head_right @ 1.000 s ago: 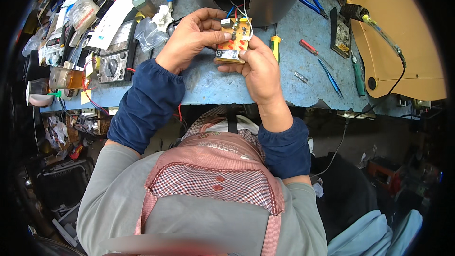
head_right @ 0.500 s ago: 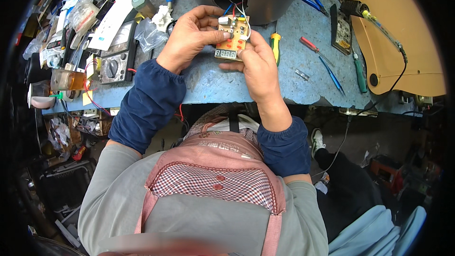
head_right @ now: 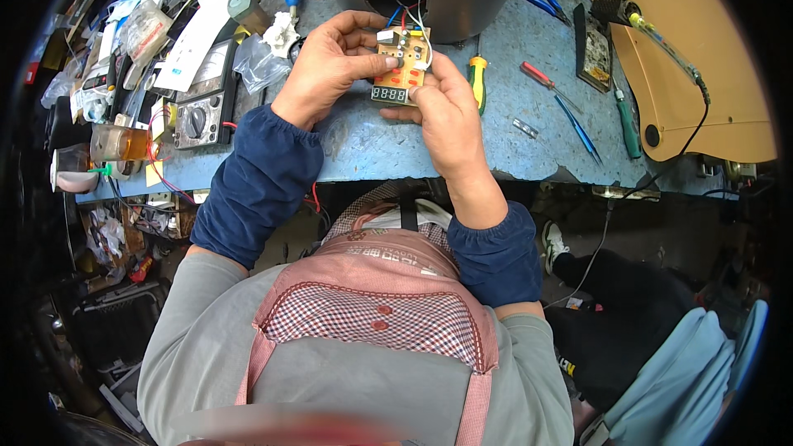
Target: The person works at a cluttered electronics workbench, handling a small green circuit board and a digital display module. They use a screwdriver to adjust components on the board, then connect wires to the display module and test it by flipping it over. The person also opens a tool case and retrieves a screwdriver during the process.
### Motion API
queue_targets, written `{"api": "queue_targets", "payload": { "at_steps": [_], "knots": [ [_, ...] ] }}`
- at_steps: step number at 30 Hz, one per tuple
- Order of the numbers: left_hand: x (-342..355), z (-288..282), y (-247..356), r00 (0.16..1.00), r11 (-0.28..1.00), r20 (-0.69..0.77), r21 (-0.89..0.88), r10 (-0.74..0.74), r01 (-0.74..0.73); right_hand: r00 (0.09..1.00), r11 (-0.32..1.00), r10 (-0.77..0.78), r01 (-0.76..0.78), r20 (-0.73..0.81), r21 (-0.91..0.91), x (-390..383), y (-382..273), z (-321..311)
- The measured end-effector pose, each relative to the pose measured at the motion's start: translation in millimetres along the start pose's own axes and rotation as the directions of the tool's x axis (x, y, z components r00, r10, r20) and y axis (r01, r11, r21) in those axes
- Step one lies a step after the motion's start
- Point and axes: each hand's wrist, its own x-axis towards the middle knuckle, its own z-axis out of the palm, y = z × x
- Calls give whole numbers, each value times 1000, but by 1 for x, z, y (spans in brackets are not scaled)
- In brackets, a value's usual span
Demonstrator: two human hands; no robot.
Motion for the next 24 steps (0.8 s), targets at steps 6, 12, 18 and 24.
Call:
{"api": "queue_targets", "payload": {
  "at_steps": [6,12,18,24],
  "knots": [
    [1,-2,-4,1000,1000,7,-14,15,-15,1000,999,-17,16,-14,-49,0,2,2],
    [5,-3,4,999,999,6,23,38,-38,999,997,-39,38,-5,-67,8,1,3],
    [-7,11,-13,994,968,-66,239,89,-71,999,998,-54,54,-3,-30,-9,21,-17],
    [7,19,-30,992,990,-41,77,121,-118,995,978,-87,77,-45,-196,-7,22,-22]
  ]
}}
